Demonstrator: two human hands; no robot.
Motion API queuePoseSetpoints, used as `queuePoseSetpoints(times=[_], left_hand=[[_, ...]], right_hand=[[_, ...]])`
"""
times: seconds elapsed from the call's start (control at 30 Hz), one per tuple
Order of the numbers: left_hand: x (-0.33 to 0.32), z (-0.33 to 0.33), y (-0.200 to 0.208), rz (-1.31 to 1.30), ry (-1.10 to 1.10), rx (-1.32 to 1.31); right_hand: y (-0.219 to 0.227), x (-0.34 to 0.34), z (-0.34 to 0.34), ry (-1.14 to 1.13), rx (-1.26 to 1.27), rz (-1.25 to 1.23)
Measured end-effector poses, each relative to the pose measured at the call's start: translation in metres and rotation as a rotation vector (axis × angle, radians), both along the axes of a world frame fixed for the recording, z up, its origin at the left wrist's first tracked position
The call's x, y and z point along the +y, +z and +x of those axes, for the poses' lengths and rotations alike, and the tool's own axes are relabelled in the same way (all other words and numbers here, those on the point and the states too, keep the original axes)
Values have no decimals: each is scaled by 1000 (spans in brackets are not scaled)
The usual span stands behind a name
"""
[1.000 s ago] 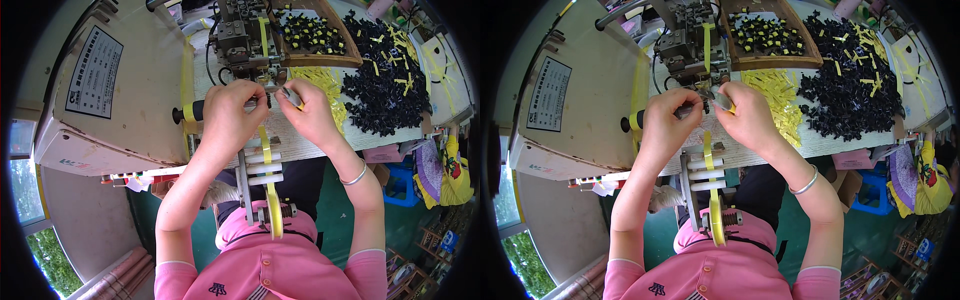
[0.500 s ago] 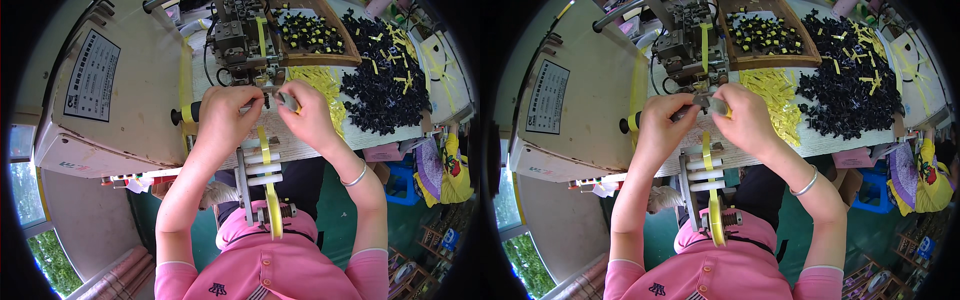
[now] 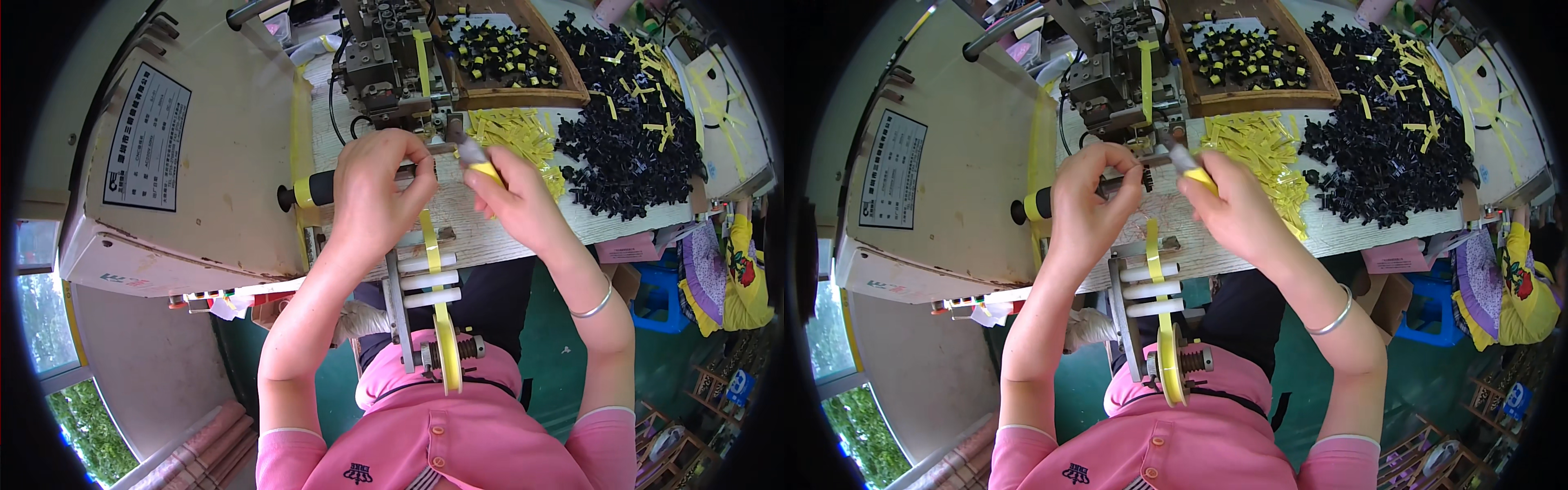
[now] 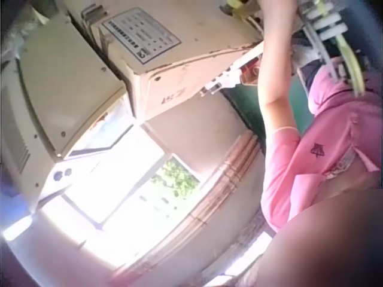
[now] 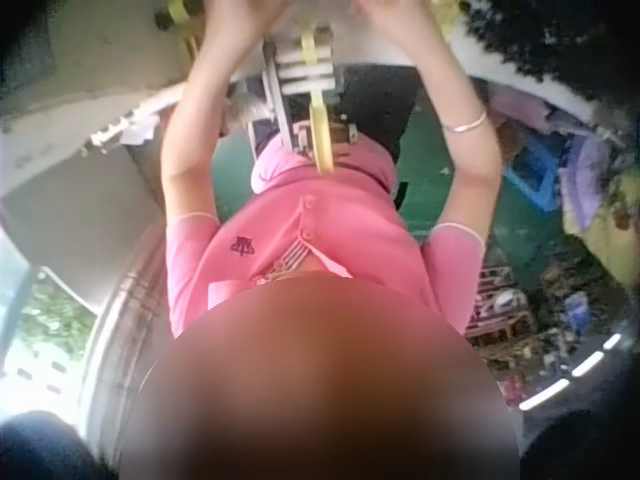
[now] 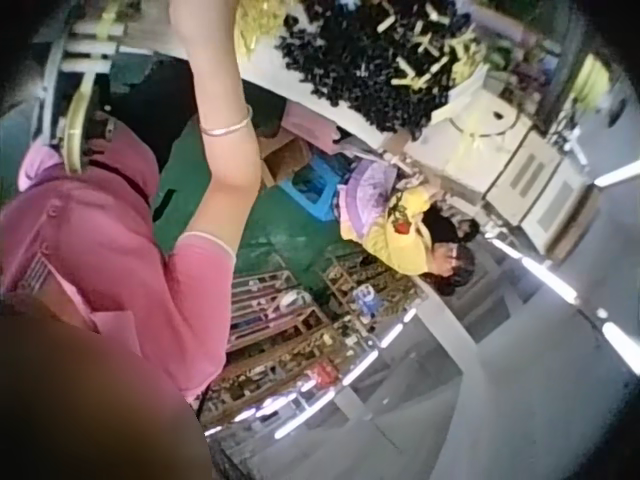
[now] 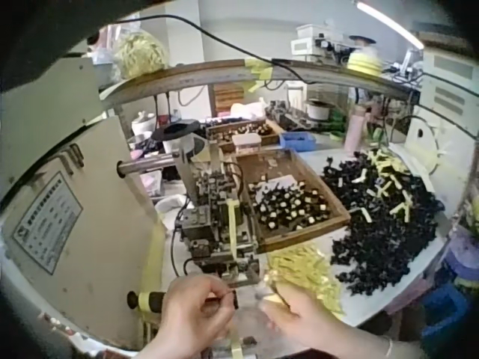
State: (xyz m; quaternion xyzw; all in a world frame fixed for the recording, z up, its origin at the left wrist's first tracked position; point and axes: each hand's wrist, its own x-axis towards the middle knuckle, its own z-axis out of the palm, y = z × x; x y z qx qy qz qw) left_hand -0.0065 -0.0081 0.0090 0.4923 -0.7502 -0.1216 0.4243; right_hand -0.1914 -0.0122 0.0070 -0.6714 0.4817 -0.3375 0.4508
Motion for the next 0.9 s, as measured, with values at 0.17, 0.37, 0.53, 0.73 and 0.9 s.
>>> queuePoseSetpoints(times=[0.17, 0.37, 0.53, 0.73, 0.9], left_hand=[[3, 2, -1, 32, 3, 31], [3, 1, -1, 39, -4, 23], [-2, 0, -5, 1, -1, 65], [-2, -1, -4, -4, -70, 127], [0, 2, -5, -53, -125, 267]], right_hand=[[13, 17, 6, 131, -311, 615], [13, 13, 9, 129, -226, 587], [24, 3, 8, 179, -114, 571], [32, -12, 8, 232, -49, 726], [18, 2, 15, 191, -192, 596]])
